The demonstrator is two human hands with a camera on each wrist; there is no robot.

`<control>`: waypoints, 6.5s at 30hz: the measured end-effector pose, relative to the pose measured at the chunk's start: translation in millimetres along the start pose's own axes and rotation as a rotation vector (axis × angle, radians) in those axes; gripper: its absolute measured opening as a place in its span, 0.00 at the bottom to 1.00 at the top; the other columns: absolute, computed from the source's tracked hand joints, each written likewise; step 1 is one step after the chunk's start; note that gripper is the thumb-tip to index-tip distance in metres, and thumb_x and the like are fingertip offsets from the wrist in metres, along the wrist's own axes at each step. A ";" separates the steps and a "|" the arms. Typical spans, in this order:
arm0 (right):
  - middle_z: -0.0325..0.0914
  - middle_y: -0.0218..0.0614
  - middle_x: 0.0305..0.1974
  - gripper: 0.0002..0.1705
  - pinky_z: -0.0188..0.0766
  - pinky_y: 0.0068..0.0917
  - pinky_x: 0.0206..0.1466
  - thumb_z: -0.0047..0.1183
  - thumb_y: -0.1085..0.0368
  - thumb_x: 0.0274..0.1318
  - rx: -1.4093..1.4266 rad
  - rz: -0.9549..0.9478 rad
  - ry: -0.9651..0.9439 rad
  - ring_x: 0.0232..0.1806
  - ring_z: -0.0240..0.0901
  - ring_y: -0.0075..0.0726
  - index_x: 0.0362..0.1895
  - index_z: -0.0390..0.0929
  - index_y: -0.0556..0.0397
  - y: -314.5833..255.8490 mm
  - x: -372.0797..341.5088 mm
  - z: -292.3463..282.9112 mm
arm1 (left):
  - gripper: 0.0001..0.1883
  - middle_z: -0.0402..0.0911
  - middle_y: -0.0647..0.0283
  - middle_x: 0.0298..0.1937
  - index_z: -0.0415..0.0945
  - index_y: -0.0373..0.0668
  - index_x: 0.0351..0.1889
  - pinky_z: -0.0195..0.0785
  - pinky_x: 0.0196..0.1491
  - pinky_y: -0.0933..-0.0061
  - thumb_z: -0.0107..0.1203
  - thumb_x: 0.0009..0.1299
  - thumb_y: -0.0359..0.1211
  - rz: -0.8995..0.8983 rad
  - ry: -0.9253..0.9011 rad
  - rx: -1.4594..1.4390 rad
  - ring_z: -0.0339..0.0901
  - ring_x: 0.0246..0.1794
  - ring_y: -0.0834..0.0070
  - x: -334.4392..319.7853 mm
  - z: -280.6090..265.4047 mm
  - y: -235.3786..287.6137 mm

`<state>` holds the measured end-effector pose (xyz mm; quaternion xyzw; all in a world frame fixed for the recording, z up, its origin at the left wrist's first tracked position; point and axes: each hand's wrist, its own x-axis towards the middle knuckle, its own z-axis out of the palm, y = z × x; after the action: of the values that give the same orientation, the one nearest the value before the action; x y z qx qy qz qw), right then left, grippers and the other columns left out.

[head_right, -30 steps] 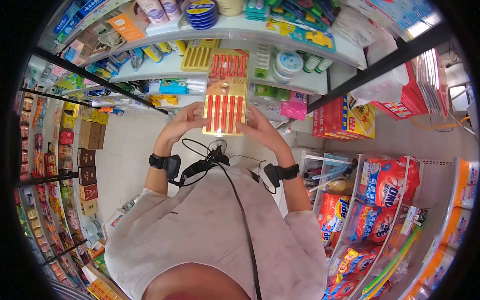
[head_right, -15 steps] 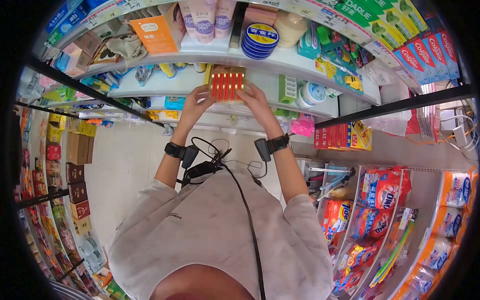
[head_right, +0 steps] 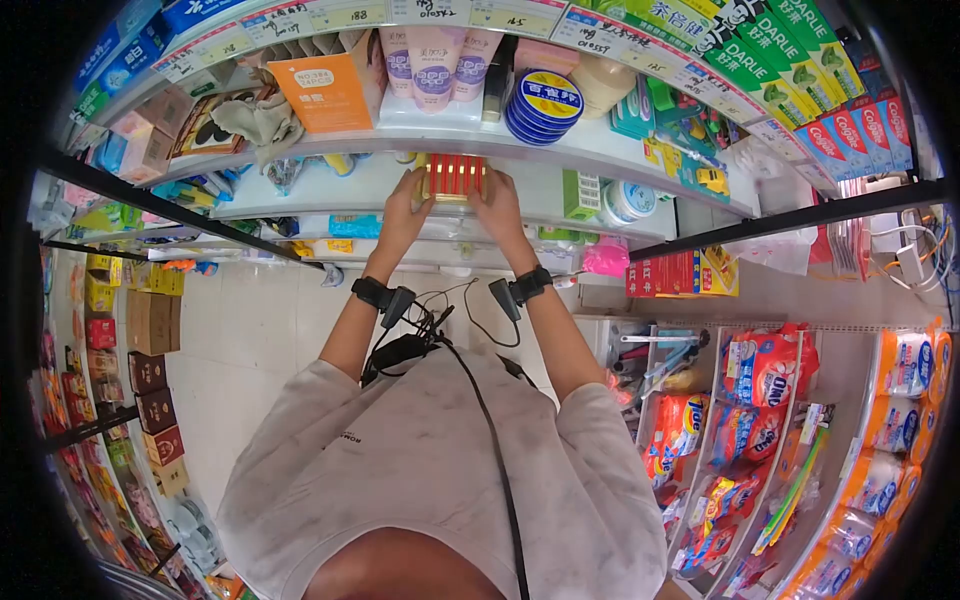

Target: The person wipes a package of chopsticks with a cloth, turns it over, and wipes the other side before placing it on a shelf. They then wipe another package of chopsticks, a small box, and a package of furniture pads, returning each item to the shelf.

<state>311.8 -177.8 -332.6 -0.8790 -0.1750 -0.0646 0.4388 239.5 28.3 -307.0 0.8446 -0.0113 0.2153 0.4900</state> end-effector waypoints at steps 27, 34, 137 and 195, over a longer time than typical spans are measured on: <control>0.75 0.39 0.56 0.14 0.65 0.46 0.72 0.61 0.65 0.53 -0.254 -0.785 -0.088 0.64 0.70 0.48 0.44 0.80 0.53 -139.7 -92.1 -129.0 | 0.12 0.86 0.57 0.51 0.79 0.34 0.55 0.72 0.57 0.70 0.54 0.78 0.28 -0.126 -0.296 -0.207 0.83 0.52 0.71 -23.9 -24.6 113.5; 0.80 0.41 0.49 0.12 0.69 0.45 0.65 0.55 0.65 0.67 0.403 -0.390 0.000 0.56 0.77 0.50 0.53 0.80 0.52 -133.3 -118.5 -225.4 | 0.11 0.85 0.59 0.50 0.79 0.35 0.55 0.75 0.56 0.69 0.56 0.77 0.28 -0.050 -0.337 -0.169 0.82 0.53 0.72 -36.1 20.5 146.8; 0.69 0.50 0.67 0.25 0.67 0.42 0.70 0.54 0.70 0.65 -0.256 -0.279 1.118 0.68 0.71 0.50 0.66 0.71 0.60 79.4 -122.9 -704.3 | 0.14 0.74 0.74 0.29 0.82 0.38 0.49 0.59 0.31 0.83 0.64 0.74 0.39 0.045 -0.734 -0.994 0.69 0.27 0.86 89.9 449.0 617.6; 0.84 0.40 0.50 0.17 0.81 0.34 0.57 0.54 0.62 0.73 0.719 0.093 0.931 0.51 0.83 0.34 0.58 0.76 0.61 86.0 -110.6 -709.1 | 0.29 0.85 0.58 0.48 0.63 0.38 0.70 0.42 0.15 0.86 0.57 0.71 0.22 -0.259 -1.082 -1.265 0.55 0.11 0.92 -3.9 280.4 529.5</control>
<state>268.6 -816.3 3.6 -0.5610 0.0638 -0.3609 0.7423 213.0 -481.0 7.5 0.3921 -0.2660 -0.3239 0.8188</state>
